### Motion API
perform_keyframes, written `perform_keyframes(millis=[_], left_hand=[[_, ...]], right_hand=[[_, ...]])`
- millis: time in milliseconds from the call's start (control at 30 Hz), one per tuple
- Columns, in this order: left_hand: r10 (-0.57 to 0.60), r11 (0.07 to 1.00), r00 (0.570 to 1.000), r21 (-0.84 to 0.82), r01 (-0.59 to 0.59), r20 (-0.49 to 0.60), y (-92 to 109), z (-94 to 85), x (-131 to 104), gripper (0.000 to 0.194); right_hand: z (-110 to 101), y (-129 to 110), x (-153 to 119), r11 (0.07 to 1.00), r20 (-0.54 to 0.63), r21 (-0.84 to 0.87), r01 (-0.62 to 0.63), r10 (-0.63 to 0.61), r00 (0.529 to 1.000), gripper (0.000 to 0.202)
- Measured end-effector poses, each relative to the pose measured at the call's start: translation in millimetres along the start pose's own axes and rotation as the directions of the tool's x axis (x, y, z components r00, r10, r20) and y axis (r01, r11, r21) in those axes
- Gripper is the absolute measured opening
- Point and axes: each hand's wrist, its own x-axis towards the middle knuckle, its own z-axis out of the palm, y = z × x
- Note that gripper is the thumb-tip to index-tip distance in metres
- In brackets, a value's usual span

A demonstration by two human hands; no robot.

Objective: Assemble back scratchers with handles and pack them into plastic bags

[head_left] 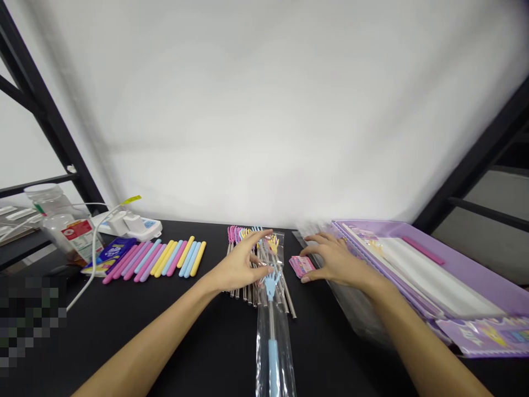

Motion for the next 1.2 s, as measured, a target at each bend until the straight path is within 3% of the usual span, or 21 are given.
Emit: perform_keyframes(millis=[133, 333, 500, 833, 1200], left_hand=[[0.001, 1.000, 1.000, 0.016, -0.001, 0.008, -0.5, 0.4, 0.3, 0.072], [0.006, 0.999, 1.000, 0.051, -0.005, -0.005, -1.6, 0.2, 0.8, 0.073], [0.012, 1.000, 1.000, 0.028, -0.012, 0.018, -0.6, 1.1, 0.5, 0.071], [0.020, 0.999, 1.000, 0.046, -0.021, 0.021, 0.7, 2.4, -0.7, 0.073], [0.021, 0.999, 1.000, 0.034, -0.021, 0.011, 1.7, 3.1, -1.2, 0.073]], right_hand=[[-0.7, 0.1, 0.7, 0.999, -0.036, 0.032, 0.008, -0.007, 0.999, 0.060], [5.4, 4.3, 1.6, 1.000, -0.049, 0.013, 0.010, -0.009, 0.999, 0.078], [8.3, 6.2, 2.7, 1.000, -0.042, 0.024, 0.009, -0.008, 0.999, 0.072], [7.6, 5.6, 3.0, 1.000, -0.071, 0.004, 0.006, -0.005, 0.997, 0.083], [4.9, 6.1, 2.8, 1.000, -0.099, 0.019, 0.018, -0.016, 0.995, 0.066]])
